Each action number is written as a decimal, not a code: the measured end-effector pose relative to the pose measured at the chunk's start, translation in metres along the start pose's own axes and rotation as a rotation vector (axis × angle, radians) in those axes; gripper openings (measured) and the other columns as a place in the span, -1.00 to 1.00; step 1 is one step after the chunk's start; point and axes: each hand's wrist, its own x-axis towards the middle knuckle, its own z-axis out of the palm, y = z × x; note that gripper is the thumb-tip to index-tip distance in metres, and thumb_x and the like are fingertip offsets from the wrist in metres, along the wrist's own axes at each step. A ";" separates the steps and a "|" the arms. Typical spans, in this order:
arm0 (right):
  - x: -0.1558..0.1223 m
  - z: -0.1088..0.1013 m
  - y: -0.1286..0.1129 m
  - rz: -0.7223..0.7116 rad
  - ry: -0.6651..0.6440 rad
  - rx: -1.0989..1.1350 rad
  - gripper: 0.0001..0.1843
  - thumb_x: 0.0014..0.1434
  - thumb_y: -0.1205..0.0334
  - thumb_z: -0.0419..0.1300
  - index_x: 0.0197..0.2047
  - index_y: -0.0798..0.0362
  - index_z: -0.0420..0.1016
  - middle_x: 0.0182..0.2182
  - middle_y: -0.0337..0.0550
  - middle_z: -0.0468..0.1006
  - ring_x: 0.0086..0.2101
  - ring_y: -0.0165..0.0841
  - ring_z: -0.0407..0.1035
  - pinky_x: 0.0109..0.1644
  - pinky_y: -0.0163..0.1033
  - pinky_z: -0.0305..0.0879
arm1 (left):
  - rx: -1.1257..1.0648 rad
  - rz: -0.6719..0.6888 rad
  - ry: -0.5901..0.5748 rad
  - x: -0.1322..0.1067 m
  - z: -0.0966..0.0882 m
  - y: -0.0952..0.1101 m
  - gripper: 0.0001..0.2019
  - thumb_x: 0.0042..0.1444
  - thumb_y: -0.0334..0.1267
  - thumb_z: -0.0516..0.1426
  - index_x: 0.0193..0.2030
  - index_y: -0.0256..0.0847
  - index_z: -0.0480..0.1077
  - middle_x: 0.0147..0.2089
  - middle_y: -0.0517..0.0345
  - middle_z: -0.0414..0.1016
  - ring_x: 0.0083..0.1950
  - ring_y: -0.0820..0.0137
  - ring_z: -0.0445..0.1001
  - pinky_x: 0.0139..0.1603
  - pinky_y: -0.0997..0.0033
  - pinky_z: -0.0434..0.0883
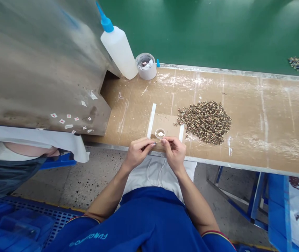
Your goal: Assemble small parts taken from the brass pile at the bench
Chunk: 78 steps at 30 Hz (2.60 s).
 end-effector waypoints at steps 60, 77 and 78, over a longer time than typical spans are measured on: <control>0.019 -0.077 0.001 -0.182 0.029 -0.622 -0.80 0.32 0.16 0.10 -0.21 0.02 0.52 -0.33 -0.14 0.54 -0.42 -0.35 0.36 -0.33 -0.23 0.34 | -0.444 -0.019 0.023 -0.001 -0.020 -0.022 -0.67 0.27 -0.01 0.18 -0.28 -0.28 0.53 -0.44 0.11 0.50 -0.53 0.53 0.36 -0.54 0.58 0.31; 0.043 -0.076 0.007 -0.311 -0.260 -0.847 -0.74 0.30 0.33 0.01 -0.28 -0.03 0.52 -0.32 -0.09 0.56 -0.32 -0.23 0.51 -0.24 -0.19 0.43 | -0.559 -0.177 -0.095 0.008 -0.043 -0.021 -0.48 0.15 0.24 0.19 -0.35 -0.29 0.46 -0.48 0.12 0.43 -0.51 0.50 0.30 -0.46 0.52 0.32; 0.043 -0.076 0.006 -0.319 -0.263 -0.844 -0.75 0.29 0.34 0.02 -0.31 -0.03 0.50 -0.33 -0.10 0.55 -0.32 -0.24 0.51 -0.25 -0.19 0.43 | -0.552 -0.167 -0.091 0.012 -0.047 -0.020 -0.48 0.14 0.24 0.19 -0.35 -0.29 0.46 -0.49 0.13 0.42 -0.50 0.50 0.30 -0.45 0.52 0.31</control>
